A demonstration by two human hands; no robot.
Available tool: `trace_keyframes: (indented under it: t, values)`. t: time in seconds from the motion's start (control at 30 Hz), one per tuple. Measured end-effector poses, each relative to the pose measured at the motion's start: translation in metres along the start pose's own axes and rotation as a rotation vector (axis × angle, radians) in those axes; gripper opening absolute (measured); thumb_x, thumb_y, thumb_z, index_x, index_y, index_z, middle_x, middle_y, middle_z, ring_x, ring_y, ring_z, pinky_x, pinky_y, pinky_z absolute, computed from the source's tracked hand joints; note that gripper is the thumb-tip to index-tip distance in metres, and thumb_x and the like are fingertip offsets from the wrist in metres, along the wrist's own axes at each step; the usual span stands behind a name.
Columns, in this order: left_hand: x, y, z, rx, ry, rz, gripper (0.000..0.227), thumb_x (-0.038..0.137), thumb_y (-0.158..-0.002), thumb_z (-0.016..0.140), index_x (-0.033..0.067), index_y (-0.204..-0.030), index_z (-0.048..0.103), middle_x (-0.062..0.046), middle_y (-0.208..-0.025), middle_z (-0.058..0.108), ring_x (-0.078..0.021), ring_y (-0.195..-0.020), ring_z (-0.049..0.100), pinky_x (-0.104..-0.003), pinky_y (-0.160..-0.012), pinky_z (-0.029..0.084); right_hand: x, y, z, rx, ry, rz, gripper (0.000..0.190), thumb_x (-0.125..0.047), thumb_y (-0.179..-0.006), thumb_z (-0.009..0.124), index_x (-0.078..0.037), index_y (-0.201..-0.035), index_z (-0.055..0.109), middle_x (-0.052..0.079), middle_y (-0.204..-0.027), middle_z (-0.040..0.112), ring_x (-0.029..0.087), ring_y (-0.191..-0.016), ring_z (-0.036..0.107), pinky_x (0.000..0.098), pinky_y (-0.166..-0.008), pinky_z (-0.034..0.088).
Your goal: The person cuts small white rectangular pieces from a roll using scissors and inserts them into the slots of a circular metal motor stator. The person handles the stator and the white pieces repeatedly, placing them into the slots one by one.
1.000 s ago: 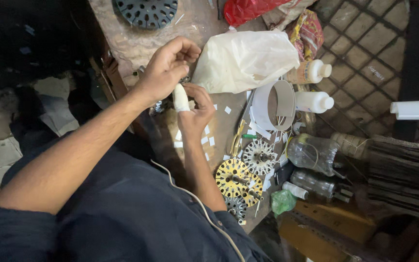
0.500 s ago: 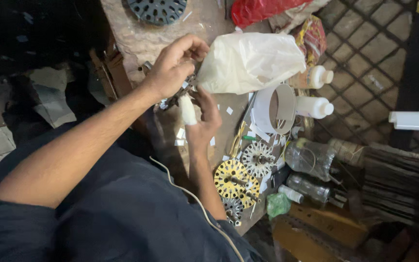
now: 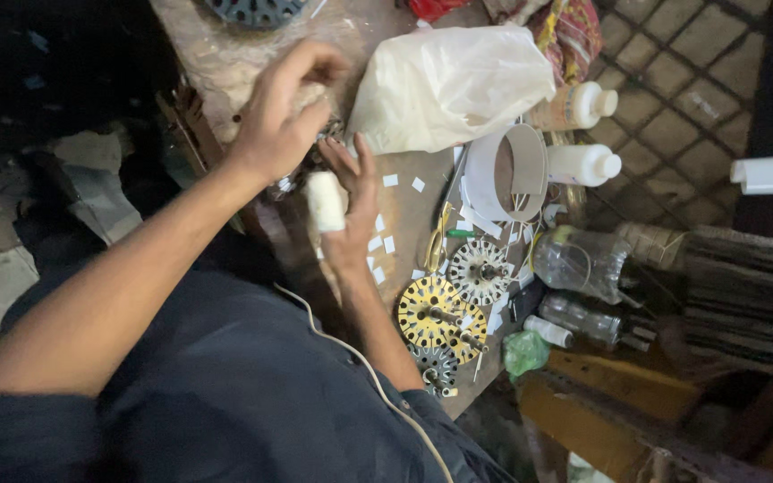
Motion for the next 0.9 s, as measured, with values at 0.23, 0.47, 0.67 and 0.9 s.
trace_keyframes:
  t: [0.23, 0.47, 0.67, 0.9]
  values:
    - [0.008, 0.073, -0.001, 0.162, -0.293, -0.056, 0.067, 0.006, -0.087, 0.077, -0.0017, -0.145, 0.045, -0.022, -0.13, 0.06, -0.0356, -0.116, 0.063, -0.043, -0.097, 0.052, 0.024, -0.035, -0.012, -0.013, -0.242, 0.022, 0.064, -0.036, -0.11, 0.052, 0.0, -0.16, 0.033, 0.022, -0.147, 0.058, 0.026, -0.143, 0.054, 0.04, -0.126, 0.036]
    - [0.009, 0.092, 0.01, 0.065, -0.337, 0.123, 0.065, 0.005, -0.093, 0.082, 0.0013, -0.145, 0.044, -0.016, -0.117, 0.067, -0.0302, -0.106, 0.071, -0.04, -0.094, 0.058, 0.046, -0.028, -0.026, 0.194, -0.718, 0.187, 0.042, -0.03, -0.108, 0.054, 0.001, -0.137, 0.05, 0.013, -0.1, 0.067, 0.025, -0.104, 0.062, 0.039, -0.101, 0.045]
    - [0.012, 0.104, 0.03, -0.3, -0.427, 0.633, 0.044, 0.006, -0.091, 0.073, 0.0088, -0.131, 0.054, -0.013, -0.105, 0.072, -0.0277, -0.099, 0.073, -0.054, -0.106, 0.054, 0.065, 0.009, -0.04, 0.403, -0.751, 0.227, 0.033, -0.031, -0.111, 0.051, 0.001, -0.114, 0.056, 0.002, -0.064, 0.041, 0.018, -0.066, 0.044, 0.0346, -0.072, 0.04]
    - [0.014, 0.094, 0.031, -0.375, -0.468, 0.672, 0.033, 0.006, -0.102, 0.067, 0.0143, -0.132, 0.056, -0.012, -0.104, 0.073, -0.0254, -0.101, 0.074, -0.053, -0.109, 0.055, 0.078, 0.007, -0.039, 0.447, -0.737, 0.221, 0.034, -0.03, -0.11, 0.049, 0.003, -0.114, 0.057, 0.0, -0.058, 0.032, 0.016, -0.057, 0.034, 0.0315, -0.06, 0.032]
Point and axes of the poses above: each hand's wrist, its own y-axis away from the middle knuckle, its own z-axis out of the palm, x = y × z, the point moved 3 cm from there along -y, towards the middle knuckle
